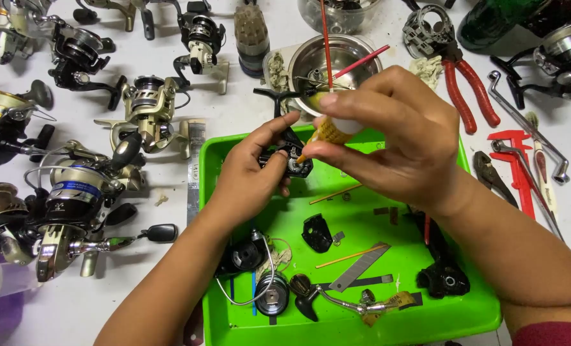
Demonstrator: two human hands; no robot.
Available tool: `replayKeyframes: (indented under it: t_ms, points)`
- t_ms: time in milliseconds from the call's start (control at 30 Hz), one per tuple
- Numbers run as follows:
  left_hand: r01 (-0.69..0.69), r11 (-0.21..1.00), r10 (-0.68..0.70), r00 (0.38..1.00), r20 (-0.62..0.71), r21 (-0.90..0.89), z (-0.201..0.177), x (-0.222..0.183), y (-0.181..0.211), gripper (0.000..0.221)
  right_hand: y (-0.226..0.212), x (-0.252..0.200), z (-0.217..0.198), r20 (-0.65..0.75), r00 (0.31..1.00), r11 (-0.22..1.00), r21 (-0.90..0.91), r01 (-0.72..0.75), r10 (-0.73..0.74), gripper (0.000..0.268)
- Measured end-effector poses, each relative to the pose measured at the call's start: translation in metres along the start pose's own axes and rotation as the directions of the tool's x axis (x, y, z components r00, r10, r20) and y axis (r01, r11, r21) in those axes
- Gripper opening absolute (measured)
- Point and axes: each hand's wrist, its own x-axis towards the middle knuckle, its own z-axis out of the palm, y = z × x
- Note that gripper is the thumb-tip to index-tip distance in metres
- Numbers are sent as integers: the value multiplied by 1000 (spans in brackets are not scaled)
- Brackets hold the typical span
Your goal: Performing maintenance on fishing reels by oiling internal gears and cleaning components with a cloth.
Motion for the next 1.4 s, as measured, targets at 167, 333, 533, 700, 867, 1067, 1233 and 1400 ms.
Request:
replayKeyframes:
  t_ms: [167, 333, 533, 700, 867, 1067, 1233, 1400]
  points:
    - [-22, 999, 22, 1000, -6, -40, 0, 3, -3, 56, 2, 0, -2, 88, 995, 987, 157, 39, -53, 42]
    - [-39, 998, 38, 999, -15, -50, 0, 3, -2, 59, 4, -5, 4, 152, 983, 973, 221, 69, -104, 40]
    - [-12, 999, 12, 1000, -18, -29, 1, 4, -5, 58, 5, -3, 6, 10, 993, 993, 28, 118, -118, 43]
    - [2, 999, -4, 999, -36, -52, 0, 4, -4, 58, -2, -2, 2, 115, 993, 986, 167, 15, -34, 41]
    - [-35, 999, 34, 999, -19, -4, 1, 4, -6, 57, -1, -1, 1, 35, 998, 999, 7, 52, -52, 40]
    - [-7, 1000, 8, 1000, -23, 9, 1, 2, -3, 57, -2, 1, 2, 108, 994, 994, 112, 9, -21, 38]
    - [14, 1000, -14, 999, -32, -5, 0, 0, 3, 57, -3, 0, 3, 82, 995, 997, 61, 54, -59, 35]
    - [7, 998, -6, 1000, 19, -69, -1, -2, 9, 58, 2, 1, 3, 137, 986, 988, 132, 76, -94, 37]
